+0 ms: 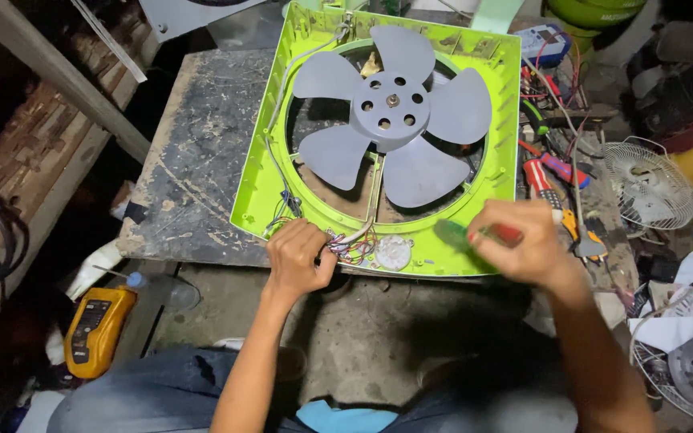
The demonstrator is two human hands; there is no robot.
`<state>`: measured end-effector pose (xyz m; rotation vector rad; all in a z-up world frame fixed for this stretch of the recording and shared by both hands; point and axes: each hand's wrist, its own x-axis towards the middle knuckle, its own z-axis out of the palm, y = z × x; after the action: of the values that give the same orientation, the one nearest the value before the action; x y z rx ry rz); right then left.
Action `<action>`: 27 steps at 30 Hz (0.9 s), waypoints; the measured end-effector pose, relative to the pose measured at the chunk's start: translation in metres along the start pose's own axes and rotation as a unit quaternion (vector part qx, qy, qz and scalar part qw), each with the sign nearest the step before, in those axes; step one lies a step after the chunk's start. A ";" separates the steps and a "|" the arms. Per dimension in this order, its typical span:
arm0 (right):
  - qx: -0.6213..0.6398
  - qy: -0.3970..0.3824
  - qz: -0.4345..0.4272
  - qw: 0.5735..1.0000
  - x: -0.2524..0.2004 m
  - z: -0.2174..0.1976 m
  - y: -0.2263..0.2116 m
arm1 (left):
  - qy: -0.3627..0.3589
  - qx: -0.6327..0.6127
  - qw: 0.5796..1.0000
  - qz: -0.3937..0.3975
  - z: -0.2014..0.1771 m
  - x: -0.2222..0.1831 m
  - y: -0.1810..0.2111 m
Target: Repairing and cleaning the internal components of an electric fan using a screwdriver and a brush.
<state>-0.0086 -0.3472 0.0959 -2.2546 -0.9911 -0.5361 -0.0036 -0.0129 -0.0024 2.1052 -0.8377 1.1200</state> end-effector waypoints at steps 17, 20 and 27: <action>0.136 -0.001 0.064 0.989 -0.018 -0.012 -0.022 | 0.010 0.003 1.000 0.002 0.000 0.001 0.000; 0.014 0.003 0.082 0.997 -0.030 -0.026 -0.003 | 0.004 -0.003 1.000 0.003 0.000 0.000 0.002; 0.036 0.033 0.064 0.997 -0.028 -0.013 -0.015 | -0.003 0.005 1.000 -0.001 0.000 -0.001 0.000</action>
<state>-0.0394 -0.3623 0.0949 -2.2040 -0.8138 -0.5062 -0.0043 -0.0126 -0.0029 2.1179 -0.8351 1.1185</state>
